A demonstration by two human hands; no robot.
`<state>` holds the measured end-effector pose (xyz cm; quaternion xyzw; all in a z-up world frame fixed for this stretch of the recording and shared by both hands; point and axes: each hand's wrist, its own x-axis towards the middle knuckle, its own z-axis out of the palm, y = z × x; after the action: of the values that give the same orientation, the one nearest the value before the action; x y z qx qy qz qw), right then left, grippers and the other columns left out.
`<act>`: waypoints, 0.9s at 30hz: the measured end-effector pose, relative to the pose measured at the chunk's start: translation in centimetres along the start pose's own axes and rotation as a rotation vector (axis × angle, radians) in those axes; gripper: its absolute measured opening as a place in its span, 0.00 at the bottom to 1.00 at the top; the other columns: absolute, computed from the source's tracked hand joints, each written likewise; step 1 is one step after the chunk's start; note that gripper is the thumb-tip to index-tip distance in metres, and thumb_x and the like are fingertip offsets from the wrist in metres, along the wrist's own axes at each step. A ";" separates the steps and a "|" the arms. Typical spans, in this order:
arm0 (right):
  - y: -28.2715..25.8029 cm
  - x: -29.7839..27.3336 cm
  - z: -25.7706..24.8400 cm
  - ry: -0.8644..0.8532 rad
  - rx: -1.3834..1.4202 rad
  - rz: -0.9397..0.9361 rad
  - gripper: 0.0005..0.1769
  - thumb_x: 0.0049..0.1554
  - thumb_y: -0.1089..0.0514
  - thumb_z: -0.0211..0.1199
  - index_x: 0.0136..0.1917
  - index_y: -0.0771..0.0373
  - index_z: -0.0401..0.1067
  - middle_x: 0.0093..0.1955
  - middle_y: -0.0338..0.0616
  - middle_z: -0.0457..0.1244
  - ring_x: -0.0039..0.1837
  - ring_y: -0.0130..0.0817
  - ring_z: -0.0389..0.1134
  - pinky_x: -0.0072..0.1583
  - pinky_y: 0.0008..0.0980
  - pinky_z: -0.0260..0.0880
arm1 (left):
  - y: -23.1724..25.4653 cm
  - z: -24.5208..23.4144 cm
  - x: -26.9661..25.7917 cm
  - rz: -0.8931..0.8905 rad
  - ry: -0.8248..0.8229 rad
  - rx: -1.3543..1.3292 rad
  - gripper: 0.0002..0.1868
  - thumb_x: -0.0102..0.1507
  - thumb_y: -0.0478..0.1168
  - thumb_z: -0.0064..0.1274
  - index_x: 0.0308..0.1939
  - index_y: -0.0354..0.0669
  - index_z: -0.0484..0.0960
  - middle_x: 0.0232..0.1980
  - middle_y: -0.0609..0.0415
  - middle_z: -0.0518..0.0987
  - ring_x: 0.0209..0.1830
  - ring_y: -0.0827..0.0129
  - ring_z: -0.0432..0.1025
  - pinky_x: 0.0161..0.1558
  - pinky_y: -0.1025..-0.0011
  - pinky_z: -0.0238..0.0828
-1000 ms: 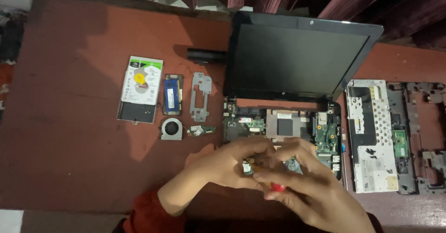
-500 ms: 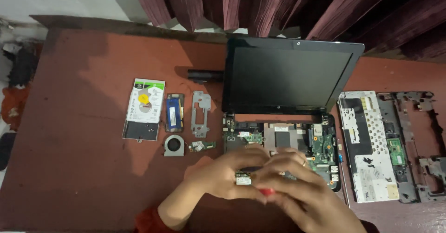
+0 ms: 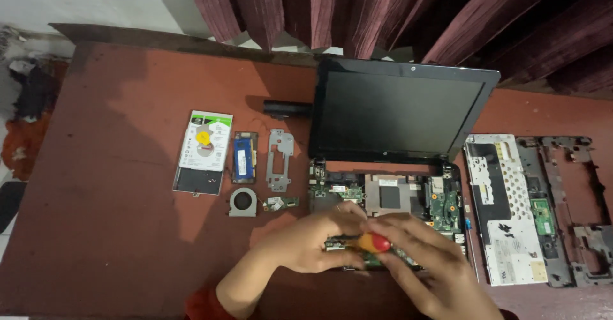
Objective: Disassembling a laptop by removing screws and internal components such as the hard drive and fan.
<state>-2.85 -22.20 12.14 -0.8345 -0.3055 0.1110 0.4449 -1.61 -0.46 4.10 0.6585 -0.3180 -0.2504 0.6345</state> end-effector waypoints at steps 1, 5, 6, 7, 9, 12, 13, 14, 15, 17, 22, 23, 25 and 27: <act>-0.2 0.0 0.0 -0.004 0.002 -0.002 0.26 0.55 0.64 0.57 0.67 0.58 0.66 0.61 0.48 0.65 0.63 0.42 0.68 0.58 0.36 0.70 | 0.0 0.0 0.0 -0.002 0.004 0.000 0.19 0.64 0.51 0.47 0.56 0.50 0.75 0.54 0.55 0.66 0.57 0.61 0.66 0.61 0.63 0.63; 0.2 -0.1 0.2 -0.003 0.012 0.010 0.24 0.52 0.52 0.61 0.62 0.55 0.71 0.62 0.47 0.61 0.64 0.42 0.65 0.63 0.43 0.72 | -0.1 0.1 0.4 0.079 0.103 0.074 0.07 0.64 0.40 0.54 0.46 0.51 0.79 0.46 0.60 0.75 0.50 0.65 0.68 0.53 0.66 0.64; 0.5 -0.1 0.2 0.007 -0.035 -0.039 0.24 0.48 0.47 0.68 0.59 0.52 0.75 0.60 0.45 0.57 0.64 0.39 0.63 0.64 0.43 0.71 | -0.1 0.1 0.4 0.151 0.160 0.118 0.06 0.61 0.41 0.60 0.40 0.53 0.80 0.42 0.65 0.78 0.48 0.67 0.68 0.51 0.69 0.64; 0.6 -0.3 0.4 0.008 -0.035 -0.035 0.24 0.48 0.47 0.68 0.59 0.52 0.75 0.60 0.45 0.57 0.64 0.39 0.63 0.64 0.43 0.71 | -0.1 0.3 0.5 0.151 0.157 0.115 0.06 0.61 0.41 0.60 0.40 0.53 0.80 0.42 0.65 0.78 0.48 0.67 0.68 0.51 0.69 0.64; 0.8 -0.7 0.6 0.012 -0.008 0.028 0.18 0.51 0.55 0.64 0.56 0.49 0.78 0.53 0.40 0.61 0.55 0.35 0.69 0.51 0.37 0.72 | -0.1 0.6 0.7 0.158 0.120 0.013 0.09 0.59 0.48 0.60 0.36 0.59 0.73 0.39 0.70 0.74 0.44 0.72 0.66 0.52 0.74 0.57; -1.4 -0.1 1.0 0.170 -0.029 0.104 0.21 0.51 0.63 0.62 0.59 0.59 0.73 0.57 0.41 0.72 0.58 0.34 0.75 0.58 0.33 0.76 | -0.7 0.4 0.6 0.164 0.060 0.093 0.20 0.66 0.48 0.47 0.60 0.50 0.70 0.56 0.54 0.74 0.58 0.62 0.67 0.63 0.62 0.60; -0.9 -0.2 1.0 0.166 -0.029 0.101 0.21 0.51 0.63 0.62 0.59 0.59 0.73 0.57 0.41 0.72 0.58 0.34 0.75 0.58 0.33 0.76 | -0.7 0.3 0.5 0.164 0.064 0.093 0.20 0.66 0.48 0.47 0.60 0.50 0.70 0.56 0.54 0.74 0.58 0.62 0.67 0.63 0.62 0.60; -0.4 -0.4 1.0 0.157 -0.032 0.036 0.20 0.51 0.63 0.61 0.58 0.59 0.72 0.58 0.43 0.71 0.57 0.35 0.75 0.58 0.34 0.78 | -0.7 0.3 0.5 0.147 0.069 0.114 0.13 0.66 0.43 0.49 0.54 0.49 0.74 0.50 0.57 0.76 0.52 0.63 0.68 0.59 0.63 0.61; 0.1 -0.6 1.0 0.149 -0.035 -0.029 0.19 0.52 0.63 0.59 0.58 0.59 0.71 0.58 0.46 0.70 0.55 0.36 0.76 0.57 0.34 0.80 | -0.7 0.3 0.4 0.130 0.074 0.134 0.07 0.65 0.39 0.51 0.47 0.49 0.78 0.44 0.59 0.77 0.46 0.65 0.68 0.55 0.64 0.62; 0.0 0.1 1.6 0.150 -0.091 -0.147 0.21 0.52 0.51 0.59 0.58 0.57 0.71 0.62 0.48 0.66 0.60 0.39 0.73 0.61 0.39 0.78 | -0.9 0.5 0.6 0.247 0.150 0.098 0.09 0.63 0.38 0.56 0.45 0.51 0.76 0.45 0.61 0.77 0.45 0.68 0.69 0.53 0.67 0.64; -1.2 -1.1 2.3 0.112 0.424 0.244 0.19 0.47 0.71 0.66 0.54 0.67 0.78 0.59 0.44 0.58 0.58 0.34 0.74 0.63 0.33 0.81 | 0.3 0.4 0.8 0.233 0.167 -0.006 0.17 0.57 0.50 0.59 0.32 0.51 0.65 0.37 0.62 0.64 0.37 0.72 0.60 0.38 0.74 0.55; -0.9 -1.1 2.0 0.125 0.170 0.075 0.19 0.50 0.65 0.65 0.57 0.60 0.76 0.57 0.42 0.60 0.55 0.33 0.73 0.60 0.32 0.77 | 0.2 0.4 0.7 0.248 0.152 0.016 0.17 0.59 0.53 0.56 0.43 0.54 0.68 0.45 0.63 0.67 0.46 0.70 0.63 0.50 0.71 0.57; -0.3 -0.9 1.8 0.139 -0.081 -0.091 0.20 0.53 0.58 0.64 0.60 0.53 0.73 0.54 0.41 0.63 0.52 0.31 0.72 0.56 0.30 0.73 | -0.2 0.2 0.3 0.259 0.134 0.041 0.20 0.61 0.56 0.54 0.53 0.57 0.71 0.52 0.63 0.70 0.56 0.68 0.67 0.61 0.68 0.58; 0.2 -0.8 1.6 0.183 -0.124 -0.212 0.24 0.54 0.62 0.63 0.63 0.66 0.66 0.52 0.48 0.69 0.52 0.35 0.72 0.57 0.32 0.72 | -0.8 -0.1 0.2 0.201 0.057 0.137 0.17 0.66 0.41 0.52 0.59 0.54 0.74 0.55 0.58 0.76 0.57 0.62 0.68 0.62 0.63 0.55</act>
<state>-4.13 -21.76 10.99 -0.8302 -0.3563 -0.0325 0.4276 -1.33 -0.54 3.30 0.6718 -0.3808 -0.1443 0.6188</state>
